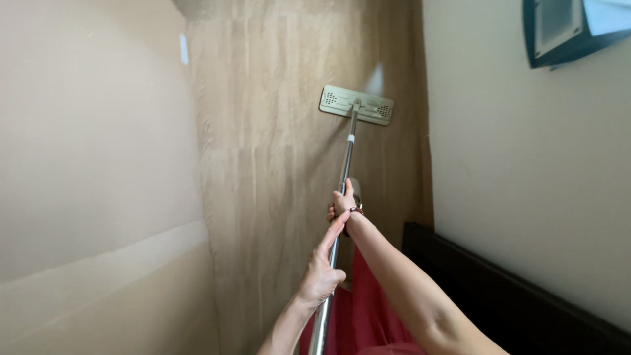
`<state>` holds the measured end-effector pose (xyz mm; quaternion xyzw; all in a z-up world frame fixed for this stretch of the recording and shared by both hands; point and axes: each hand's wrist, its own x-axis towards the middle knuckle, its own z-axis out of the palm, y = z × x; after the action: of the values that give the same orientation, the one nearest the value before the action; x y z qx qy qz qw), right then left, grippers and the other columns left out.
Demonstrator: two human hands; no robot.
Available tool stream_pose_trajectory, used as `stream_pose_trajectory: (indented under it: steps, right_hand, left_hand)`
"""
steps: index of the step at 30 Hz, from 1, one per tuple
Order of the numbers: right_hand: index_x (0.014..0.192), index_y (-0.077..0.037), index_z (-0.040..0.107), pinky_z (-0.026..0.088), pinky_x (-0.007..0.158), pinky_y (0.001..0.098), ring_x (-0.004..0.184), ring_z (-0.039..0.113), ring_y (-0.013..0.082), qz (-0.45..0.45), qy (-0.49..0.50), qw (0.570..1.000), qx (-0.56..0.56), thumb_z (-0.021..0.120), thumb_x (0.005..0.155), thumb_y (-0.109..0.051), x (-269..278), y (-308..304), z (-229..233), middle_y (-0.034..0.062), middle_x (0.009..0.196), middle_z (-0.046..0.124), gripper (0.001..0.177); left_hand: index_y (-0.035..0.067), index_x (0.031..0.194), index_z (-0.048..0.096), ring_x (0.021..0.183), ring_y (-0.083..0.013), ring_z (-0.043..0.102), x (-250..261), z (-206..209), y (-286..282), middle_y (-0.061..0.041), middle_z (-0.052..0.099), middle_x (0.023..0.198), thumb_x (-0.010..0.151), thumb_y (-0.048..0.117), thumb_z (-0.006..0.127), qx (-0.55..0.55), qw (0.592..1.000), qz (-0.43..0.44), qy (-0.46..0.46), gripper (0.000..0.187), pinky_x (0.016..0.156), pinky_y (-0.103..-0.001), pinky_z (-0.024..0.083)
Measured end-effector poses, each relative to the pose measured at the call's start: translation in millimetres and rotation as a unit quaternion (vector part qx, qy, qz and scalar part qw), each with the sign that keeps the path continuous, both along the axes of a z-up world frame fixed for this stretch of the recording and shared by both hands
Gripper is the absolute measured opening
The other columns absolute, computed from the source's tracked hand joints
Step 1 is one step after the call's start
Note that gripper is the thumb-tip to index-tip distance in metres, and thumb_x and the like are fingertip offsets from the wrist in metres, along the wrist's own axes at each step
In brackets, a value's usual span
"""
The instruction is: Mop the bathroom and hallway floor using a spray mop.
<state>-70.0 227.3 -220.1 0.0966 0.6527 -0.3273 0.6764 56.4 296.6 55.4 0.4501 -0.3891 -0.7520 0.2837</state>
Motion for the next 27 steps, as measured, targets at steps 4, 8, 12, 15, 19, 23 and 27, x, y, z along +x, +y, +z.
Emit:
stream_pose_trajectory:
  steps: [4,8,12,15,19,23,27]
  right_hand:
    - [0.158,-0.052,0.015,0.039,0.039,0.0332,0.044,0.041,0.0188,0.055,0.048,0.997,-0.008,0.047,0.099,-0.015,73.4,52.8,-0.3,0.0110,0.065,0.046,0.077]
    - [0.158,-0.054,0.014,0.042,0.040,0.0338,0.047,0.049,0.0184,0.106,0.040,0.993,0.030,0.050,0.099,-0.014,116.4,83.8,2.3,0.0084,0.065,0.052,0.081]
    - [0.161,-0.049,0.012,0.044,0.041,0.0364,0.050,0.052,0.0219,0.154,0.073,0.985,0.020,0.051,0.098,-0.012,122.6,72.1,-2.2,0.0112,0.066,0.055,0.083]
    - [0.161,-0.044,0.010,0.047,0.043,0.0391,0.053,0.056,0.0243,0.177,0.116,0.977,-0.031,0.054,0.096,-0.008,115.9,39.0,-37.3,0.0125,0.069,0.057,0.086]
    - [0.162,-0.043,0.018,0.048,0.044,0.0389,0.054,0.058,0.0231,0.207,0.137,0.968,-0.022,0.054,0.096,-0.009,97.0,-53.3,-39.5,0.0111,0.073,0.061,0.082]
    - [0.160,-0.046,0.022,0.048,0.046,0.0359,0.059,0.057,0.0192,0.208,0.125,0.970,-0.024,0.060,0.099,-0.017,74.9,-166.9,-60.9,0.0109,0.081,0.062,0.078]
    - [0.158,-0.045,0.028,0.049,0.052,0.0382,0.062,0.057,0.0183,0.200,0.099,0.974,-0.031,0.051,0.103,-0.033,56.0,-285.3,-71.7,0.0066,0.089,0.065,0.061]
  left_hand:
    - [0.010,0.161,0.039,0.160,-0.0253,0.027,51.9,24.3,54.3,-0.015,0.037,0.170,0.054,-0.023,0.044,-0.072,0.996,0.045,0.016,0.113,0.112,-0.017,0.036]
    - [0.017,0.159,0.036,0.156,-0.0218,0.029,81.9,45.3,81.3,-0.008,0.030,0.169,0.054,-0.025,0.043,0.054,0.993,0.104,0.011,0.113,0.062,-0.019,0.048]
    - [0.017,0.158,0.037,0.157,-0.0203,0.026,91.1,33.4,71.0,-0.012,0.029,0.171,0.053,-0.026,0.042,0.067,0.989,0.132,0.017,0.114,0.052,-0.020,0.052]
    - [0.017,0.162,0.037,0.146,-0.0333,0.039,91.7,1.2,48.5,-0.013,0.028,0.172,0.053,-0.025,0.044,0.079,0.985,0.146,0.045,0.117,0.050,-0.021,0.051]
    - [0.018,0.163,0.035,0.146,-0.0349,0.041,78.2,-21.9,-21.8,-0.015,0.030,0.171,0.053,-0.024,0.044,0.064,0.980,0.180,0.060,0.118,0.054,-0.021,0.052]
    - [0.017,0.163,0.035,0.157,-0.0254,0.029,59.6,-50.1,-117.1,-0.019,0.034,0.169,0.054,-0.025,0.045,-0.033,0.981,0.188,0.029,0.118,0.086,-0.016,0.050]
    - [0.023,0.165,0.032,0.137,-0.0346,0.046,50.8,-57.4,-227.2,-0.017,0.027,0.172,0.060,-0.026,0.045,0.005,0.981,0.196,0.016,0.116,0.064,-0.017,0.052]
